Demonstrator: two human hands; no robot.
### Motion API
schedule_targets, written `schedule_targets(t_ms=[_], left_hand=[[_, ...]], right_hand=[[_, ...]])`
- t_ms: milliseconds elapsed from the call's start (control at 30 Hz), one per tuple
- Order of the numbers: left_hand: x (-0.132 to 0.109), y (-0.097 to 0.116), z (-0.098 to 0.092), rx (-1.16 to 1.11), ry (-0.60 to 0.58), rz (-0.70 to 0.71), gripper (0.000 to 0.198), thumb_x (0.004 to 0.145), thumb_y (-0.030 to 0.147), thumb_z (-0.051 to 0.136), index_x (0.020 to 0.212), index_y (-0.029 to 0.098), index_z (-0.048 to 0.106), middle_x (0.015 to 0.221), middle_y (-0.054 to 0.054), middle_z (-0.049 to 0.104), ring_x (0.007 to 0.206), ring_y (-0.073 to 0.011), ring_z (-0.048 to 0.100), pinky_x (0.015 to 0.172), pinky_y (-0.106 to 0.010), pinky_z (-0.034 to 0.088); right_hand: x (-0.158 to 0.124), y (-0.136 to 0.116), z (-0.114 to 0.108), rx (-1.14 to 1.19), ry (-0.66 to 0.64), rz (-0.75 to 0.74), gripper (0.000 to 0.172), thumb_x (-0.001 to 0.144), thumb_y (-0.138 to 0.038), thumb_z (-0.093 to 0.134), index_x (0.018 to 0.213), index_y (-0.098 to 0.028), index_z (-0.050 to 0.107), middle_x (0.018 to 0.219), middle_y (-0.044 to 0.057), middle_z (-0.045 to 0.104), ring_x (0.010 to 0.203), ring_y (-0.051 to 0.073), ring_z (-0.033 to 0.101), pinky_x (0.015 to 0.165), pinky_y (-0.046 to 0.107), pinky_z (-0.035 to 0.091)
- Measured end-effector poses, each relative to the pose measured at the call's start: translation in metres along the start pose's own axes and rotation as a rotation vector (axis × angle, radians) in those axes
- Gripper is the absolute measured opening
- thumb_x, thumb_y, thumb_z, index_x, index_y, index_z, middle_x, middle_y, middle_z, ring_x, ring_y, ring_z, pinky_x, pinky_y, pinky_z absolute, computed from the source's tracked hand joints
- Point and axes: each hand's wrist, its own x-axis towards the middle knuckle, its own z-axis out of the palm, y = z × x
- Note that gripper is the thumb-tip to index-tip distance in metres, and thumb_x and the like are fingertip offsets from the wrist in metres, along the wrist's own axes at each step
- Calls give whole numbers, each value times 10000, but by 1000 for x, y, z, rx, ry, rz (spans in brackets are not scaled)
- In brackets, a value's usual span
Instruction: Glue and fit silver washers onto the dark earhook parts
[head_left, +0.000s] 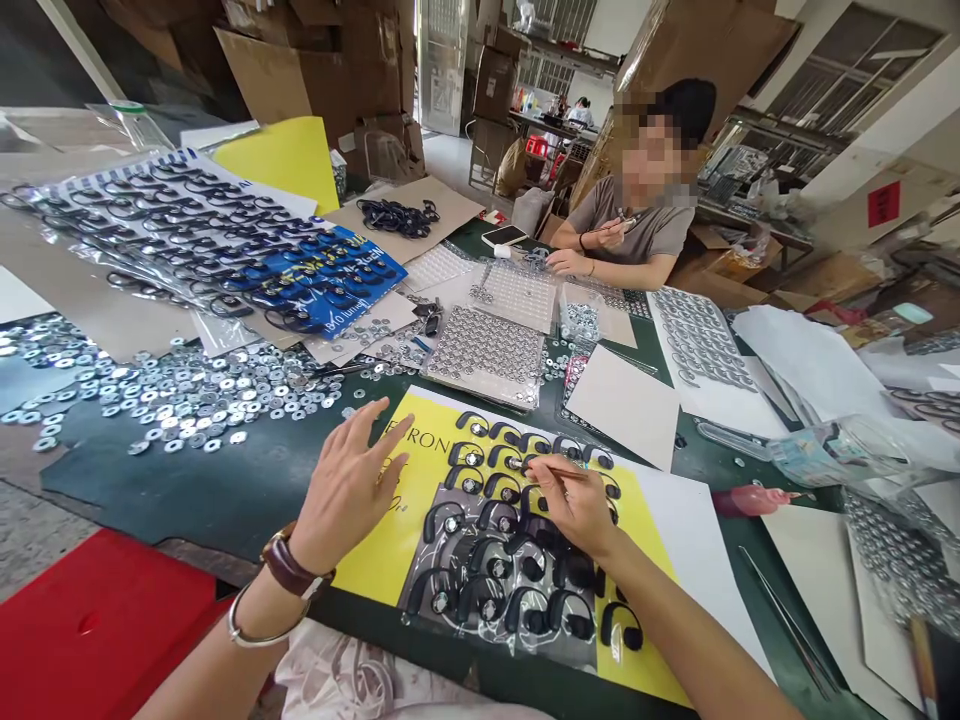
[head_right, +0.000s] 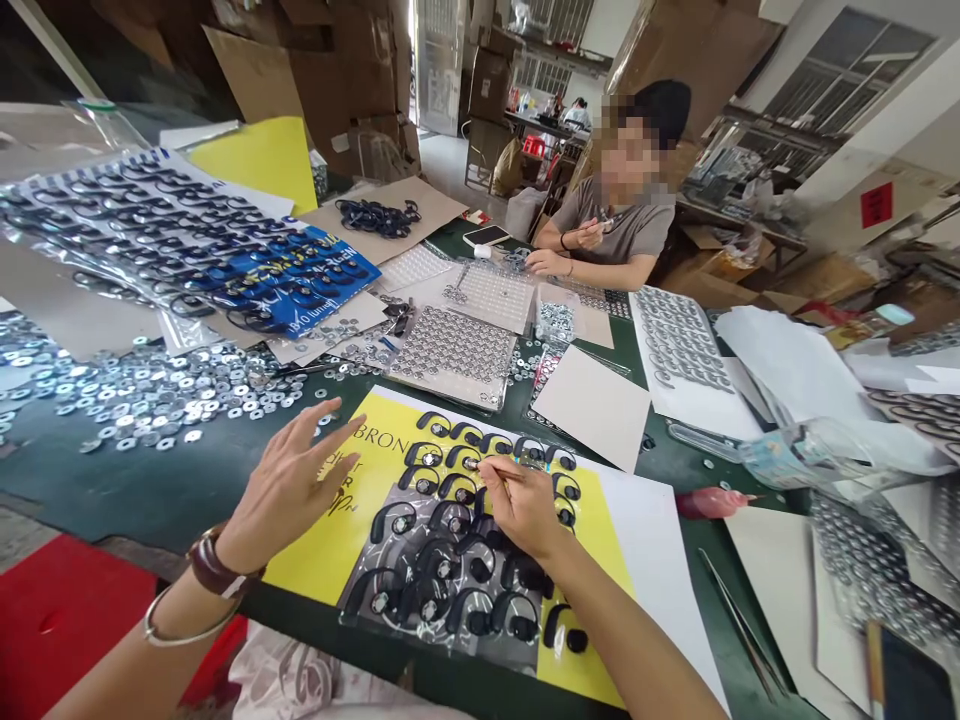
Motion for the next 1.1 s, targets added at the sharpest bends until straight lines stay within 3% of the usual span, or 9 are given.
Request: schedule_targets(t_ms=[100, 267, 467, 600, 733, 867, 967, 1033, 1100], left_hand=[[-2, 4, 4, -6, -91, 27, 433, 923, 399, 464, 1340, 288, 500, 1472, -99, 371, 1328, -356, 379, 1022, -599, 390], [-5, 17, 10, -57, -107, 78, 379, 938, 379, 453, 1295, 278, 533, 1441, -96, 399, 1333, -318, 376, 1051, -561, 387], [5, 44, 12, -121, -240, 269, 332, 927, 271, 489, 1249, 252, 567, 1416, -99, 426, 1354, -321, 335, 1068, -538, 376], [24, 66, 26, -102, -324, 414, 336, 909, 264, 533, 1238, 210, 564, 1397, -125, 440, 1351, -338, 327, 1071, -547, 355], [41, 74, 45, -38, -333, 509, 393, 898, 377, 562, 1233, 170, 562, 1393, -134, 444, 1340, -337, 336, 1085, -522, 336], [46, 75, 56, 17, -310, 544, 478, 899, 517, 509, 1224, 173, 576, 1401, -130, 449, 1329, -334, 363, 1091, -508, 317], [46, 77, 61, 78, -272, 578, 584, 856, 588, 526, 1231, 142, 578, 1379, -150, 485, 1327, -348, 375, 1087, -515, 307], [46, 79, 64, 103, -256, 620, 663, 817, 639, 534, 1203, 104, 597, 1350, -166, 520, 1320, -350, 391, 1089, -515, 301], [47, 82, 67, 115, -243, 662, 714, 785, 688, 512, 1150, 86, 632, 1333, -172, 541, 1315, -351, 401, 1091, -524, 292]], right_hand=[[2, 3, 5, -22, -26, -10, 204, 967, -251, 458, 950, -223, 660, 884, 40, 730, 733, 173, 705, 675, 271, 542], [6, 2, 6, -74, -56, -31, 199, 972, -240, 447, 941, -210, 641, 857, 37, 730, 712, 165, 701, 660, 254, 521], [12, 0, 7, -197, -71, -94, 229, 971, -261, 455, 929, -205, 673, 835, 27, 743, 645, 149, 690, 591, 240, 478], [23, -2, 8, -228, -147, -98, 310, 985, -276, 417, 887, -205, 702, 850, 30, 745, 674, 148, 695, 612, 235, 475], [35, -2, 6, -149, -189, 2, 397, 983, -309, 414, 709, -189, 674, 770, 56, 733, 677, 167, 694, 665, 252, 492], [39, 0, 6, 61, -189, 163, 347, 962, -386, 448, 755, -194, 651, 721, 70, 725, 643, 190, 698, 640, 279, 532], [41, 5, 3, 342, -186, 375, 316, 919, -470, 505, 832, -192, 628, 676, 53, 715, 601, 201, 704, 528, 266, 537], [46, 12, -1, 498, -170, 508, 366, 890, -527, 524, 812, -179, 609, 637, 50, 704, 547, 203, 695, 405, 232, 474], [57, 20, -6, 553, -30, 564, 414, 880, -563, 516, 782, -169, 597, 591, 44, 683, 483, 186, 669, 338, 205, 403]])
